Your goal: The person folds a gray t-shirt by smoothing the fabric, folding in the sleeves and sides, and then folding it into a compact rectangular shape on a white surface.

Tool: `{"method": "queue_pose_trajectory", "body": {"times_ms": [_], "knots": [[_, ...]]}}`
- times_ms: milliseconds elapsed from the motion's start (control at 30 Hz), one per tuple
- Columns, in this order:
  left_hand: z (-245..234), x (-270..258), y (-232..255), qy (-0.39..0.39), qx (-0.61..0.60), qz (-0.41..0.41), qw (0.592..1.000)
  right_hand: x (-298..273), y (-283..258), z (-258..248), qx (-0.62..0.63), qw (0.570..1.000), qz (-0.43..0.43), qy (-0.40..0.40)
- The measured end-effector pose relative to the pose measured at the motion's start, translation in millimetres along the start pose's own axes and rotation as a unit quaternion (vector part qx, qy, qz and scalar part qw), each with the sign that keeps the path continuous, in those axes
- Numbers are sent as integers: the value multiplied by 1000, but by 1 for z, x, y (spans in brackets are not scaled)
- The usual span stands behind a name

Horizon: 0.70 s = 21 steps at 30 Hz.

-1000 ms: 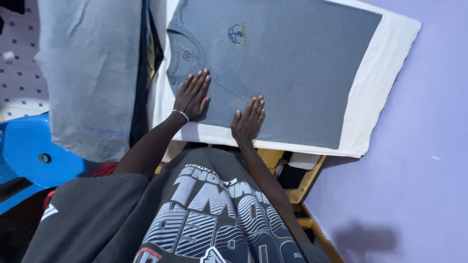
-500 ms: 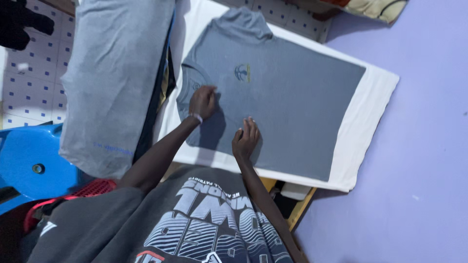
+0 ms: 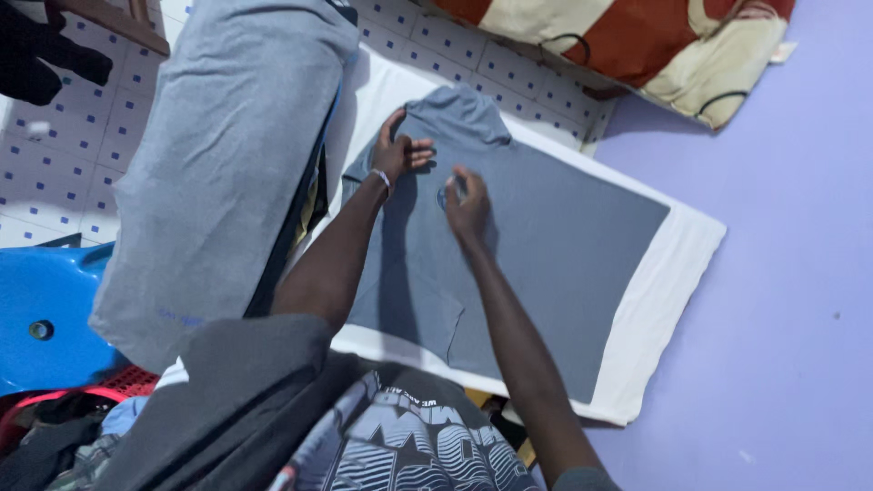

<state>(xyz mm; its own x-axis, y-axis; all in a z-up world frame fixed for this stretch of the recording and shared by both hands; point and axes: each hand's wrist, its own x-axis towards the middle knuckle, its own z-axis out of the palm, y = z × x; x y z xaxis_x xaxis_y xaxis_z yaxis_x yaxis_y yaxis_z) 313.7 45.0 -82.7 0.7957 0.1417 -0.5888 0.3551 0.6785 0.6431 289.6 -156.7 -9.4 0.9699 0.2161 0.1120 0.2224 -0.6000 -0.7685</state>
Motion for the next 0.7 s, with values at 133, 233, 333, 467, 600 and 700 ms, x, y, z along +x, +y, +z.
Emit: {"method": "queue_pose_trajectory", "body": {"times_ms": [133,233,333,467,600,700], "knots": [[9,-17,16,11,-8,-25,1000,86,11,4,-19,1000,-3,9],[13,-18,20,9,-16,-29,999,139,30,9,-92,992,63,-52],[13,-20,22,14,-20,-40,999,184,66,22,-146,965,130,-177],[15,-20,24,18,2,-41,999,224,107,46,-177,902,247,-308],[13,-20,25,14,7,-40,999,245,109,48,-69,923,214,-312],[13,-23,28,4,-4,-38,999,249,68,30,102,938,250,-219]]}}
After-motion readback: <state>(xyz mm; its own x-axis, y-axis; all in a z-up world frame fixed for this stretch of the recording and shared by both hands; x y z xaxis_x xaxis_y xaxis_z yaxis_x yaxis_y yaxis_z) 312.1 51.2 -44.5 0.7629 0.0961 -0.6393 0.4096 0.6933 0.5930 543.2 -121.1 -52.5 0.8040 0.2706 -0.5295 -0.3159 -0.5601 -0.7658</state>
